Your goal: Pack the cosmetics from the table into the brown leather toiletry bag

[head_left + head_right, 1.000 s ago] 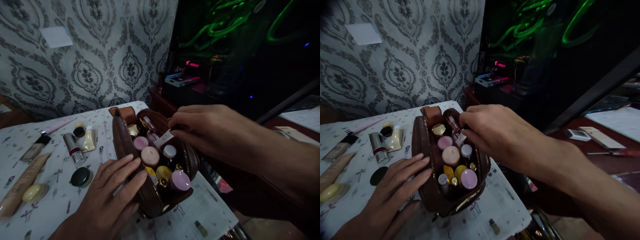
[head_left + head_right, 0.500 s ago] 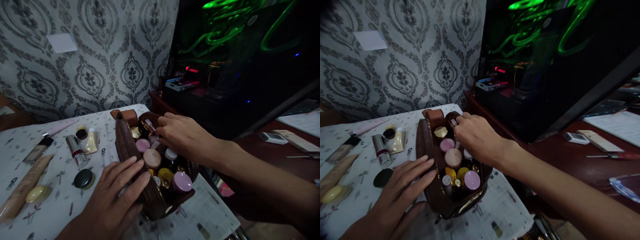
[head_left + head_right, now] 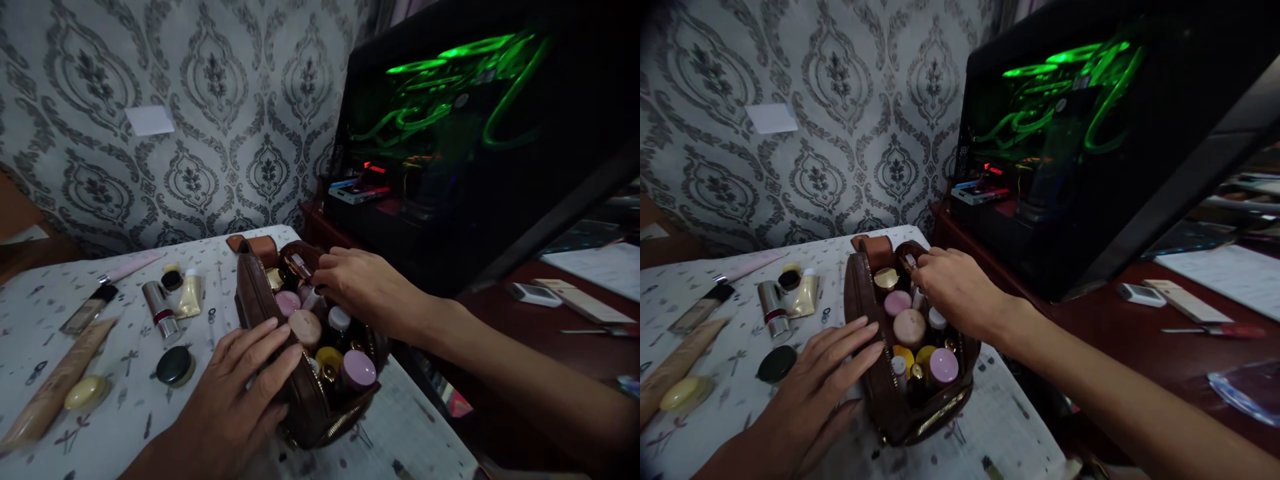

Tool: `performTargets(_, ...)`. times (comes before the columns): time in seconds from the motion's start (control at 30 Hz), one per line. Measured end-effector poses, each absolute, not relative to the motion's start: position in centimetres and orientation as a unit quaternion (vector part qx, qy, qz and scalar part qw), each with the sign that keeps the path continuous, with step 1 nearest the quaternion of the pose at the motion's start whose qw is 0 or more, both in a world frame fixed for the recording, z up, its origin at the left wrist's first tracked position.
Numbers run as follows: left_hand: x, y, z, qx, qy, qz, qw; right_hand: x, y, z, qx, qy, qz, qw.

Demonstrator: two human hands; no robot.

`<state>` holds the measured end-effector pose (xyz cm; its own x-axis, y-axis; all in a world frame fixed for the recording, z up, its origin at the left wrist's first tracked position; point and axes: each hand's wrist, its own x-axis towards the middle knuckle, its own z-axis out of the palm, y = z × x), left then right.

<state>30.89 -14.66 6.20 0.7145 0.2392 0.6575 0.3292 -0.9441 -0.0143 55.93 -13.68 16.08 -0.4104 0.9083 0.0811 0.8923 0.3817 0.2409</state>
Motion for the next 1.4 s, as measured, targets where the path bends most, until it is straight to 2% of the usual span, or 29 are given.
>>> performTargets(0.2, 30.7, -14.8, 6.3, -0.923, -0.161, -0.342, 0.075, 55.5, -13.4, 16.2, 0.549, 0.823, 0.137, 0.049)
performTargets(0.77, 30.2, -14.9, 8.1, -0.948, -0.166, -0.262, 0.071, 56.3, -13.4, 15.6, 0.546, 0.83, 0.116, -0.007)
performTargets(0.93, 29.9, -15.2, 8.5, -0.957, -0.166, -0.234, 0.039, 56.5, -14.7, 15.3, 0.52, 0.843, 0.113, -0.084)
performTargets(1.1, 29.1, -15.3, 8.3, -0.96, -0.185, -0.21, -0.004, 58.9, -14.5, 12.0, 0.478, 0.85, 0.131, -0.177)
performTargets(1.23, 27.6, -15.6, 8.2, -0.958, -0.194, -0.211, -0.015, 61.0, -13.0, 9.9, 0.474, 0.856, 0.137, -0.153)
performTargets(1.4, 25.1, -16.5, 7.5, -0.952, -0.208, -0.226, -0.023, 60.5, -13.1, 10.7, 0.462, 0.867, 0.153, -0.108)
